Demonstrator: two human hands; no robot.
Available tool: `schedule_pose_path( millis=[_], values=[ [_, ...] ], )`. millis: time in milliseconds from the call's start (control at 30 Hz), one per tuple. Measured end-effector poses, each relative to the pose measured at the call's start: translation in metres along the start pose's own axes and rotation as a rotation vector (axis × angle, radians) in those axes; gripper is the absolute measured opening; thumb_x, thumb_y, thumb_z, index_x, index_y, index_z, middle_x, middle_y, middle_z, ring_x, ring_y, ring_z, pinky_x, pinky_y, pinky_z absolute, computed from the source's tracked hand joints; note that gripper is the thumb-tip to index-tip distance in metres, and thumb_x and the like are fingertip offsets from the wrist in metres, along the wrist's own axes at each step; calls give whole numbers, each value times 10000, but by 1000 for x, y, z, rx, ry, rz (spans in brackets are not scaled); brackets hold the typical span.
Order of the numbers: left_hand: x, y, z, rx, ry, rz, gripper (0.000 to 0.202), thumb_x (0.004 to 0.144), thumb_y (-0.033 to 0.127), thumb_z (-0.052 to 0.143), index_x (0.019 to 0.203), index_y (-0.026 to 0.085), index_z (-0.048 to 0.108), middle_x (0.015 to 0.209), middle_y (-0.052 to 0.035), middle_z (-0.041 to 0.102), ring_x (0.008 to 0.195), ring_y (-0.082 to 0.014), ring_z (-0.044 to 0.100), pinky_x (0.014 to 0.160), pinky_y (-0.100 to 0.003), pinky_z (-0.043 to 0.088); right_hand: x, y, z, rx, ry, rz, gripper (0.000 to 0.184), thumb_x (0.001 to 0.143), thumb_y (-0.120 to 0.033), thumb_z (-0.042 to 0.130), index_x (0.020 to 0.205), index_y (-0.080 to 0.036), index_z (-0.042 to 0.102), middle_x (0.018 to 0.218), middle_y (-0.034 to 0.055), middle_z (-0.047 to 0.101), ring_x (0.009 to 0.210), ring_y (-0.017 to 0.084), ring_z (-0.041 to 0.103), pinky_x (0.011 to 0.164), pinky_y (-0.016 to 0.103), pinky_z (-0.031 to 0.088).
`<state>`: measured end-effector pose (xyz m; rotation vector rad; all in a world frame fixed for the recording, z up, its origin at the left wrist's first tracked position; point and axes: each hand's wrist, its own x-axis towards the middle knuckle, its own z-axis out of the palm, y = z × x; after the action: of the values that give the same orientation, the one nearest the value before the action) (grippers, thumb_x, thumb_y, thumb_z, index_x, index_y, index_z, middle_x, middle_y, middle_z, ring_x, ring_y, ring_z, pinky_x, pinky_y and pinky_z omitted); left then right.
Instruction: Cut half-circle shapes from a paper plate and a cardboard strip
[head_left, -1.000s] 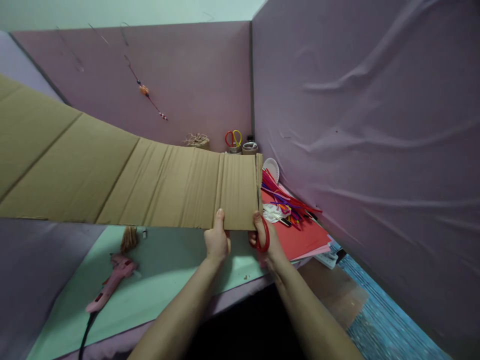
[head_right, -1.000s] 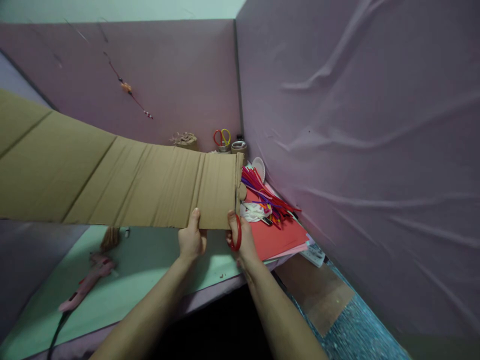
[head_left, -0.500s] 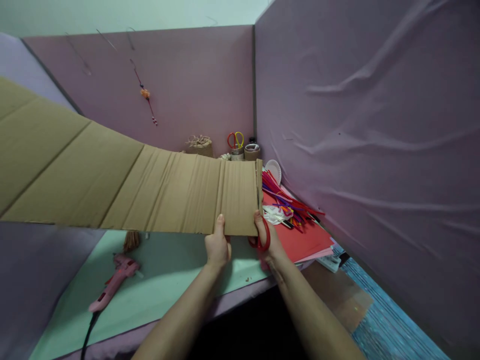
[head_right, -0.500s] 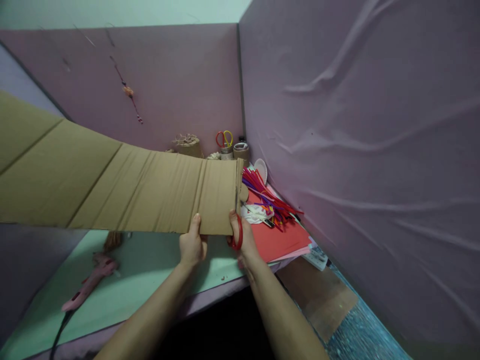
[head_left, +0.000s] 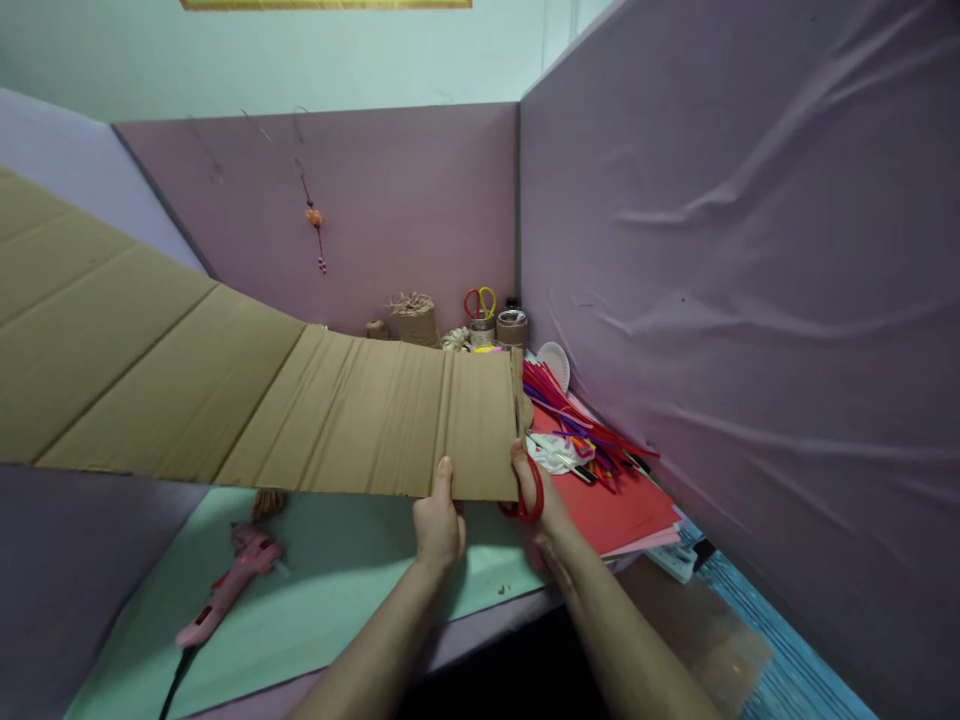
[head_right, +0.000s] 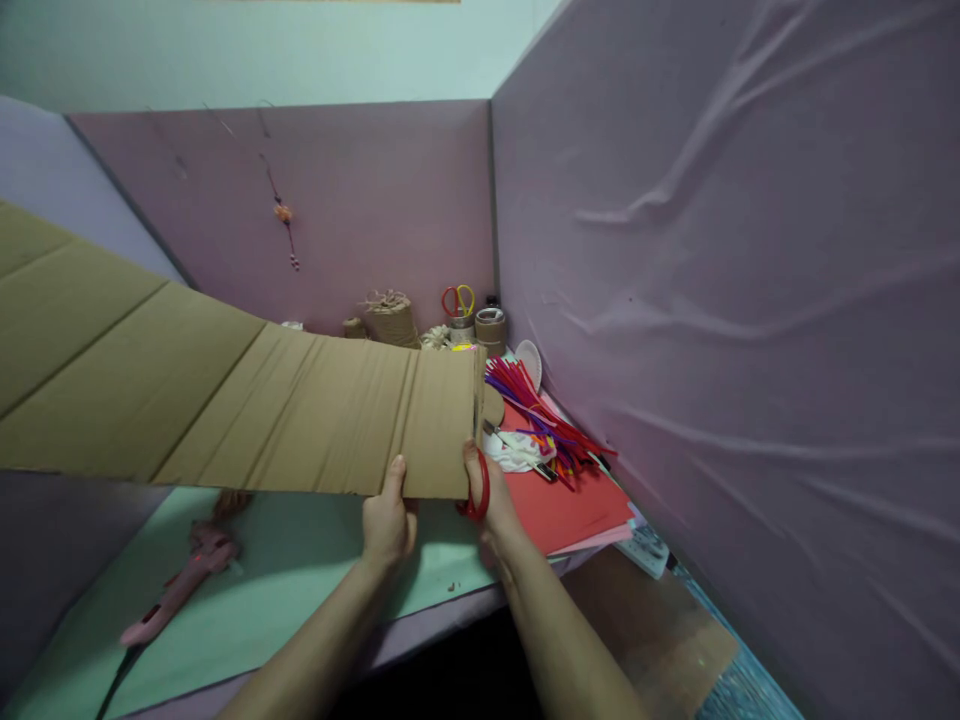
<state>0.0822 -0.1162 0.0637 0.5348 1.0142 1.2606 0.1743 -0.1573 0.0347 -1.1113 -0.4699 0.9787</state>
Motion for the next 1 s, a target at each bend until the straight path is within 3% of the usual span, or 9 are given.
schedule_pose_path(
  millis=[333,533,700,867,1000],
  values=[
    [-1,0,0,-1,-10,2,134,840,178,649,818,56,699,941,-147,725,824,-161,687,895,-347,529,0,-1,-2,-16,-1,31,733,699,-818,486,1012,-172,635,580,30,636,466,171,578,329,203,300],
    [6,-7,-6,-41,-41,31,128,825,197,675,885,88,705,962,-133,725,883,-165,686,924,-353,513,-2,-3,2,-1,11,26,730,687,-819,495,1012,-184,648,539,25,622,446,177,573,314,204,292],
    [7,-7,-7,-63,-48,34,127,836,196,661,897,94,703,983,-130,720,903,-168,683,939,-359,502,-2,-2,3,10,-13,41,689,725,-796,484,1026,-197,642,591,36,663,470,181,605,330,215,361],
    [-2,-2,-6,5,-4,7,113,823,176,670,840,69,702,934,-142,727,894,-175,681,904,-335,518,6,-4,-1,105,-52,9,616,755,-711,560,1062,-183,647,805,81,739,737,252,709,542,317,554],
    [-3,-3,-6,-10,-11,-7,128,848,182,640,825,71,698,965,-137,723,845,-156,682,877,-325,529,9,-7,-1,146,-63,-1,624,750,-696,580,1092,-178,643,884,92,747,849,279,713,671,379,581]
  ],
)
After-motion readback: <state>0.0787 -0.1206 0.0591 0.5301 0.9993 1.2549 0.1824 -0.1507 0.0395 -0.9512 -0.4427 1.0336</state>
